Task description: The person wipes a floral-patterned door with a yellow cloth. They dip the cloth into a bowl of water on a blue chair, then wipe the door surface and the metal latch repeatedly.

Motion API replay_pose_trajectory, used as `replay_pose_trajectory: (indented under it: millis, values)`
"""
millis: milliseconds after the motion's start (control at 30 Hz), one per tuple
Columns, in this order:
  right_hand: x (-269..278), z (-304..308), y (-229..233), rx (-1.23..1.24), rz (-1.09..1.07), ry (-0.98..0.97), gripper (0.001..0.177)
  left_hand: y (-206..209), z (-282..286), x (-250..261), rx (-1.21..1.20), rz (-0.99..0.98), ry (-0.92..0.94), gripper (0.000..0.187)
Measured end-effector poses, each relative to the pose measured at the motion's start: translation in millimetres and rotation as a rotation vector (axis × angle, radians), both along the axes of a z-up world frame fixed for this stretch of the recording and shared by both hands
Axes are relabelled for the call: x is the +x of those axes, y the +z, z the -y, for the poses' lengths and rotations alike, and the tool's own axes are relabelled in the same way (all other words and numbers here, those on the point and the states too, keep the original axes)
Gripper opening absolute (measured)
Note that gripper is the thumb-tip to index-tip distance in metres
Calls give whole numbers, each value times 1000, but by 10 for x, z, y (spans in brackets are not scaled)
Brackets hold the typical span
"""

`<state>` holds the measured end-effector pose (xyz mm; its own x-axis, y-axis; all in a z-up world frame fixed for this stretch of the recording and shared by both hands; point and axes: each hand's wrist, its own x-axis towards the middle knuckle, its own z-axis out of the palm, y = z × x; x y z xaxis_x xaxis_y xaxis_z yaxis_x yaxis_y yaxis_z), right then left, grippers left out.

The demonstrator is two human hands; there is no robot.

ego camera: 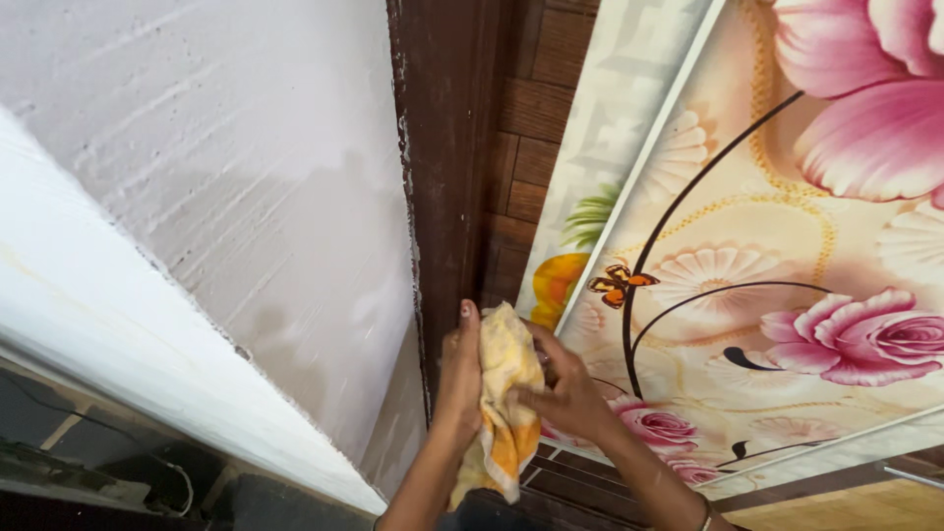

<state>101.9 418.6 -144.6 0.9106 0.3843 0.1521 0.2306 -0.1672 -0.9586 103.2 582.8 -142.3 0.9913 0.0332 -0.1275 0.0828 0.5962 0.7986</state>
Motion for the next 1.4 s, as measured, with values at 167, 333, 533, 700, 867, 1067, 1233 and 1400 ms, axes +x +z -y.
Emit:
replay_pose_trajectory:
  millis: [167, 333, 533, 700, 867, 1067, 1233, 1400]
  values:
    - [274, -118, 429, 88, 538, -466, 39, 369, -182, -271, 574, 359, 398, 51]
    - [467, -575, 1452, 46, 1027, -777, 38, 417, -83, -361, 418, 611, 763, 39]
    - [1082, -1444, 1557, -359, 1348, -785, 59, 105, -138, -225, 350, 687, 926, 33]
    - [1210, -1488, 757, -285, 1413, -758, 52, -78, -154, -167, 341, 689, 945, 27]
    - [1264, -1416, -347, -289, 1421, -746, 48, -108, -135, -100, 382, 693, 919, 20]
    - [1018, -1140, -1870, -480, 1287, -495, 48, -62, -98, -110, 445, 657, 807, 21]
    - [643, -702, -2077, -292, 963, -172, 50, 68, -99, -159, 647, 548, 652, 56]
    - [619, -423, -1345, -384, 1087, -247, 43, 137, 8, -70, 640, 612, 632, 95]
